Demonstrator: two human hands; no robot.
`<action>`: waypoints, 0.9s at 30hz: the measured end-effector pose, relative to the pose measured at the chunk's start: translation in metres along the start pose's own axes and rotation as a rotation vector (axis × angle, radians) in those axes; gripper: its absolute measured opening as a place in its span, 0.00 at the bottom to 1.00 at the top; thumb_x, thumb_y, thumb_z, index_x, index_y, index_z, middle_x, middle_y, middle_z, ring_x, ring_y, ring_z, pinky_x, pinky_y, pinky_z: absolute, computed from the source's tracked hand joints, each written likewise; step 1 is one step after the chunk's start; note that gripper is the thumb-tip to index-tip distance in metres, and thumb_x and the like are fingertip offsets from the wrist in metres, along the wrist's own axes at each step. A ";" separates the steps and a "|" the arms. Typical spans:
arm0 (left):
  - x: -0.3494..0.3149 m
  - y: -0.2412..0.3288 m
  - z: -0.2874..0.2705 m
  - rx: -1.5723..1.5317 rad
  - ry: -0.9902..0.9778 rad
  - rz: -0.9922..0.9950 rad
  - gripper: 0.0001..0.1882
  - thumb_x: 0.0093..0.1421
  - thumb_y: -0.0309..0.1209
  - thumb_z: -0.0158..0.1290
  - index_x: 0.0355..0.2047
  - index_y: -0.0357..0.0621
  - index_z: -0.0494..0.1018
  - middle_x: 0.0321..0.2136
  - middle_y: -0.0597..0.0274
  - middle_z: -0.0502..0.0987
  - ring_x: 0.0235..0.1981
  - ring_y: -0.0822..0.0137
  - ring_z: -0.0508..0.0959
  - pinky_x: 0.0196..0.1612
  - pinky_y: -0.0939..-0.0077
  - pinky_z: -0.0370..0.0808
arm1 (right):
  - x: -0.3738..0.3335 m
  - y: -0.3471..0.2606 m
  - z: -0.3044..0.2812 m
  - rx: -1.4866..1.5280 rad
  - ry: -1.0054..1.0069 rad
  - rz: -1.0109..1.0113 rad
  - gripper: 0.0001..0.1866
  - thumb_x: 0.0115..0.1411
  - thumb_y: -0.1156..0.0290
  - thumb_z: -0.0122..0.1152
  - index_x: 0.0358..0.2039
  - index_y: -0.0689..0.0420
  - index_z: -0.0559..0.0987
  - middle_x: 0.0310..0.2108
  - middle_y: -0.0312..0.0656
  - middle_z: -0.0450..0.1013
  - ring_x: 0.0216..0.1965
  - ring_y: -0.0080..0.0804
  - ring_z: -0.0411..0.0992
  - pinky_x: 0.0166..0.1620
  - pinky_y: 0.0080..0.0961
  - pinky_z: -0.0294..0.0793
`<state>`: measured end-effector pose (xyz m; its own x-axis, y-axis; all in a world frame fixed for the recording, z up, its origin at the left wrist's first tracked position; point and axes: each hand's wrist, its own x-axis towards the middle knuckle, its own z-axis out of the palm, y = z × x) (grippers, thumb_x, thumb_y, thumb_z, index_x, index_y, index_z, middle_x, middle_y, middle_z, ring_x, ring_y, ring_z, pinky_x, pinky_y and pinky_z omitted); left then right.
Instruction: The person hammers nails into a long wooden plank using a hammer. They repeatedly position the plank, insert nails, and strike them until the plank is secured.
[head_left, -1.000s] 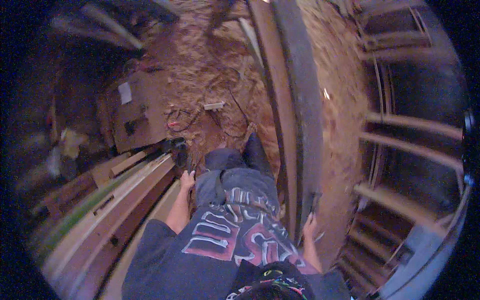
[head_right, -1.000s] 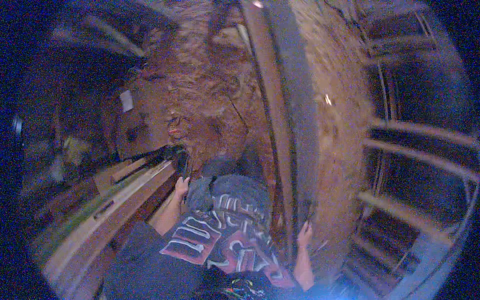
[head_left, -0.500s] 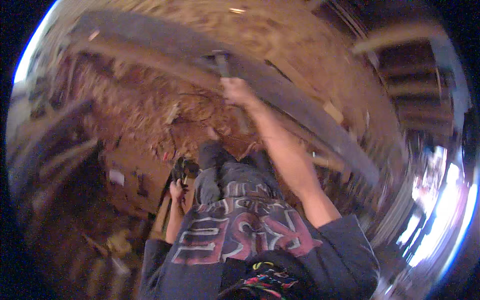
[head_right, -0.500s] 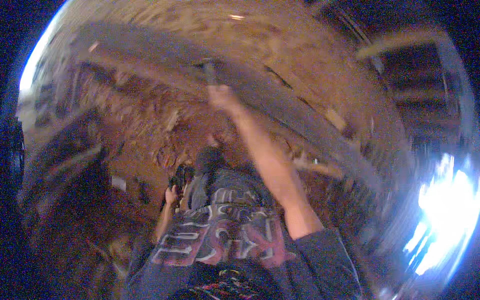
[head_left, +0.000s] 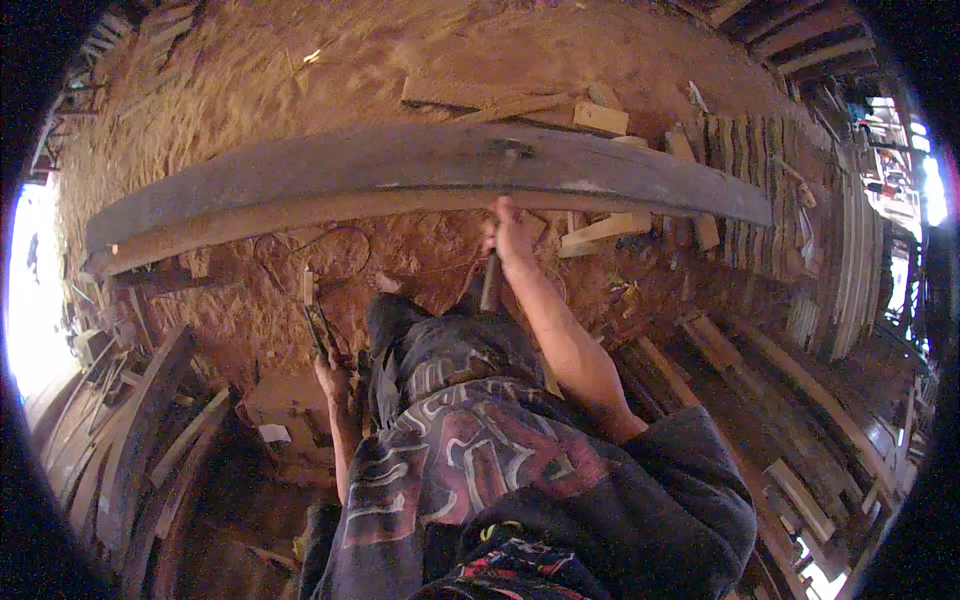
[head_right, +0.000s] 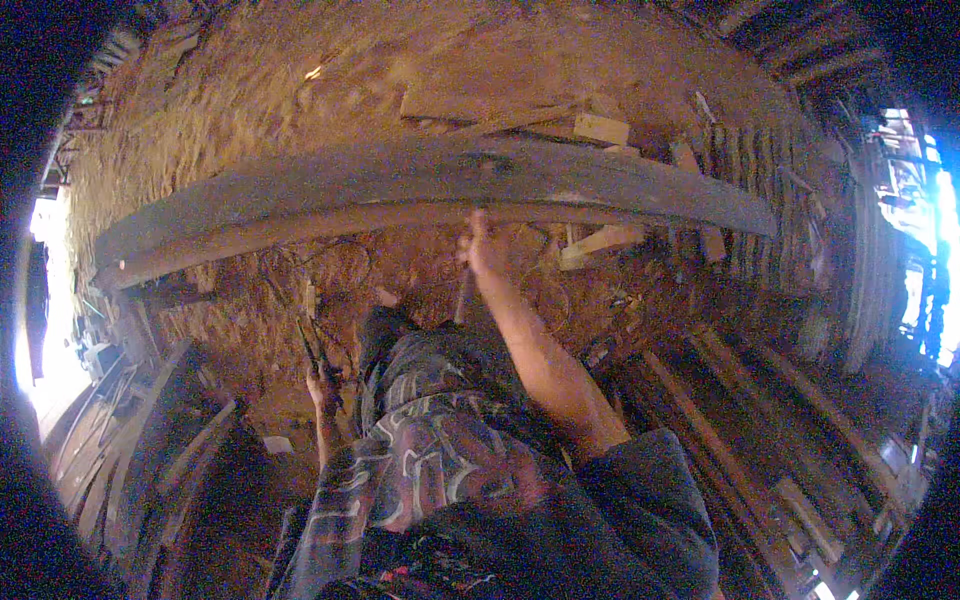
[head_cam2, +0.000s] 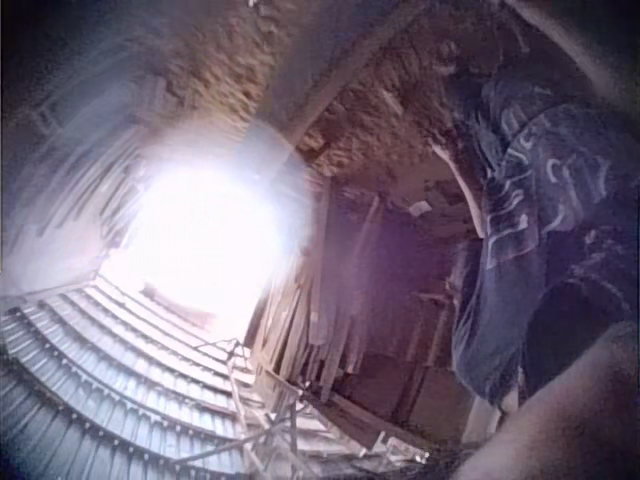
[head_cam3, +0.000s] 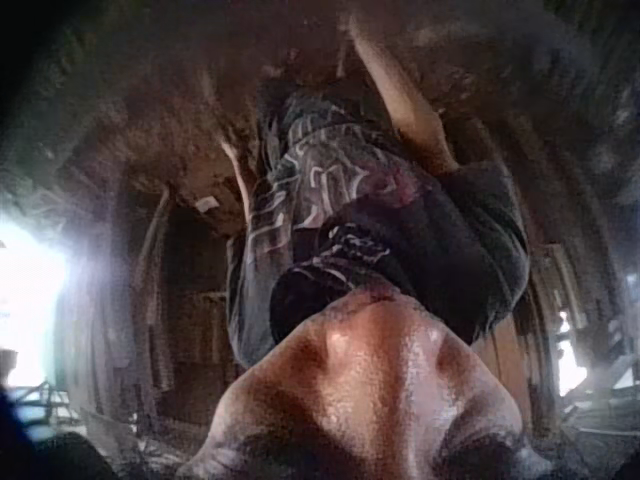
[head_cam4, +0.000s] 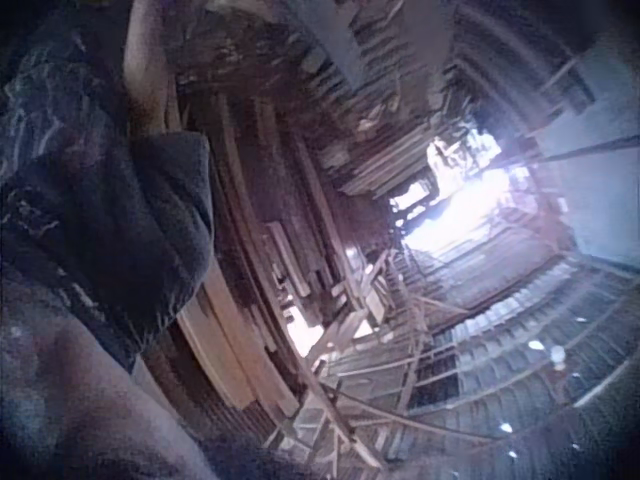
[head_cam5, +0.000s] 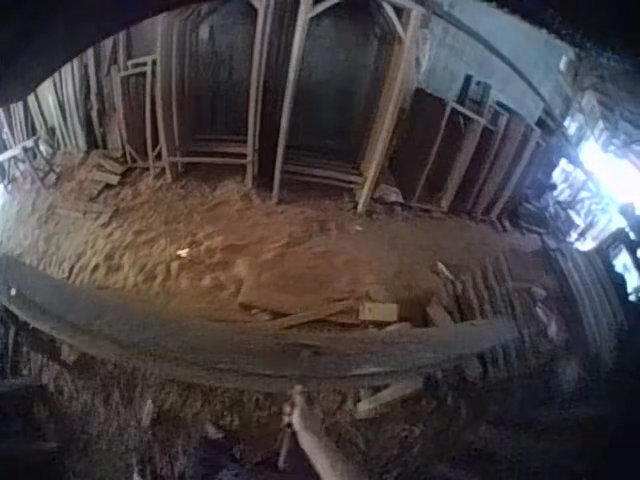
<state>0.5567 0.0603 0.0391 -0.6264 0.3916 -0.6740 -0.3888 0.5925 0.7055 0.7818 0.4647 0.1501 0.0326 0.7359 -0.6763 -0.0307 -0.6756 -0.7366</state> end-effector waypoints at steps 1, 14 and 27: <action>0.016 0.008 0.006 0.075 -0.008 0.094 0.13 0.69 0.39 0.46 0.41 0.41 0.69 0.29 0.56 0.80 0.20 0.71 0.75 0.22 0.75 0.69 | 0.005 -0.012 -0.023 0.028 0.049 -0.020 0.23 0.67 0.44 0.49 0.39 0.54 0.71 0.15 0.32 0.62 0.13 0.23 0.60 0.17 0.29 0.65; 0.057 0.284 0.090 0.678 0.051 0.703 0.19 0.67 0.40 0.49 0.42 0.32 0.69 0.32 0.42 0.78 0.34 0.41 0.78 0.37 0.52 0.72 | -0.035 -0.004 0.061 0.171 0.002 0.017 0.26 0.64 0.41 0.52 0.42 0.53 0.67 0.23 0.34 0.66 0.21 0.22 0.65 0.19 0.25 0.66; 0.080 0.409 0.237 0.947 -0.324 1.032 0.25 0.62 0.49 0.54 0.46 0.38 0.73 0.35 0.41 0.79 0.39 0.39 0.77 0.42 0.47 0.71 | -0.001 -0.077 -0.090 0.308 0.341 -0.153 0.22 0.66 0.43 0.51 0.31 0.51 0.69 0.15 0.31 0.62 0.11 0.23 0.58 0.15 0.27 0.61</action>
<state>0.5079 0.5012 0.2222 -0.1172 0.9906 -0.0703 0.8038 0.1362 0.5791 0.8738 0.5119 0.2080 0.3839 0.7345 -0.5595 -0.2924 -0.4781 -0.8282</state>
